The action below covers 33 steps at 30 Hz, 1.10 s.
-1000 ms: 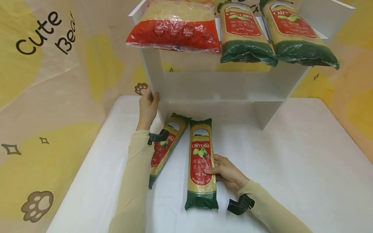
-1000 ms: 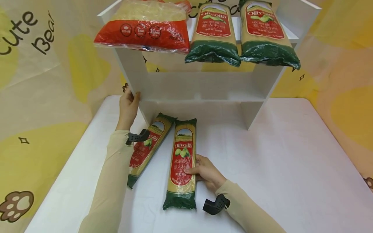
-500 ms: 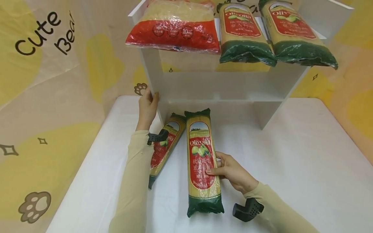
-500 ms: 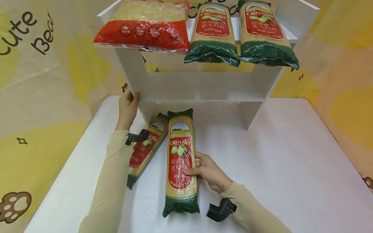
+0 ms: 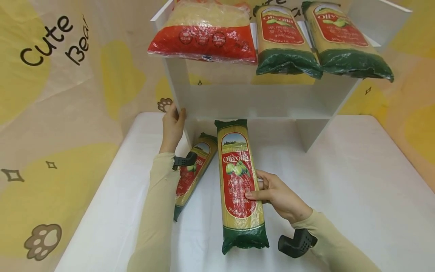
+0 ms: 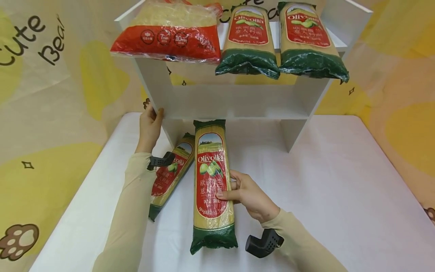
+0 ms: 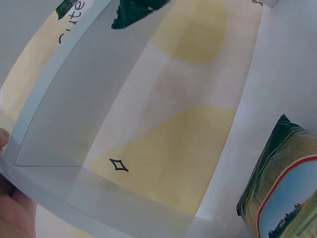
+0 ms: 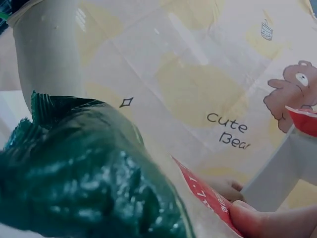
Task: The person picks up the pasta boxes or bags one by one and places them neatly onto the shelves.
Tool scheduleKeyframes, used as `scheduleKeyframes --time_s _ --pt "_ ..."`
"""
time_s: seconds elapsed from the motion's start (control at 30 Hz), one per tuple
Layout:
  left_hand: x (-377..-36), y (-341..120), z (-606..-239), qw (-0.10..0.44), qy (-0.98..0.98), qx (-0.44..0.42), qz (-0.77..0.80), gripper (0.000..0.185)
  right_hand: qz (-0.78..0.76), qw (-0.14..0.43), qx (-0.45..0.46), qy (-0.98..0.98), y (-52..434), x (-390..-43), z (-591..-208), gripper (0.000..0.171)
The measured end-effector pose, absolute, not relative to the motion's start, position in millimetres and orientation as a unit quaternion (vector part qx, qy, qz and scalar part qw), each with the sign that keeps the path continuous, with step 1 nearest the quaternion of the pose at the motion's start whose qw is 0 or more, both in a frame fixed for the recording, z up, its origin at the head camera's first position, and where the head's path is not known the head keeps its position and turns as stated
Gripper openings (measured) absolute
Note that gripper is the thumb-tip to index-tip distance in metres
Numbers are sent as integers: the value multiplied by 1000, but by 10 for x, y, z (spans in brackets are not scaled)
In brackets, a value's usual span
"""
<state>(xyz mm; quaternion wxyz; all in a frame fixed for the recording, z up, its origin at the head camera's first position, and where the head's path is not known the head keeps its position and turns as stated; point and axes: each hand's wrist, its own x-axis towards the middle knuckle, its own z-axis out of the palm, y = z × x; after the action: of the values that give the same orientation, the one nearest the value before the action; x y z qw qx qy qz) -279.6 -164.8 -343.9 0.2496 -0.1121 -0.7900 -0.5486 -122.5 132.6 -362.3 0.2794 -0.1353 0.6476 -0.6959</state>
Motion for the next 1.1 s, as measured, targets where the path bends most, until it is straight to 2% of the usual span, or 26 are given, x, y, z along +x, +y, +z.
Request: scheduleKeyframes --time_s 0.37,0.6,0.9,1.1 --pt "-2567 -1552 -3201 241 -787 -117 -556 36 -710 303 -150 618 1360 -1109 -3507 66" --pt "-2736 -1640 -3373 242 -778 -117 -568 36 -696 292 -170 634 1346 -1083 -3395 62" --pt "-2814 -1646 -3470 261 -779 -127 -556 31 -705 261 -153 641 1383 -1272 -3301 59" --pt "-2565 -1531 -3221 253 -784 -124 -553 33 -712 239 -133 646 1369 -1445 -3252 48"
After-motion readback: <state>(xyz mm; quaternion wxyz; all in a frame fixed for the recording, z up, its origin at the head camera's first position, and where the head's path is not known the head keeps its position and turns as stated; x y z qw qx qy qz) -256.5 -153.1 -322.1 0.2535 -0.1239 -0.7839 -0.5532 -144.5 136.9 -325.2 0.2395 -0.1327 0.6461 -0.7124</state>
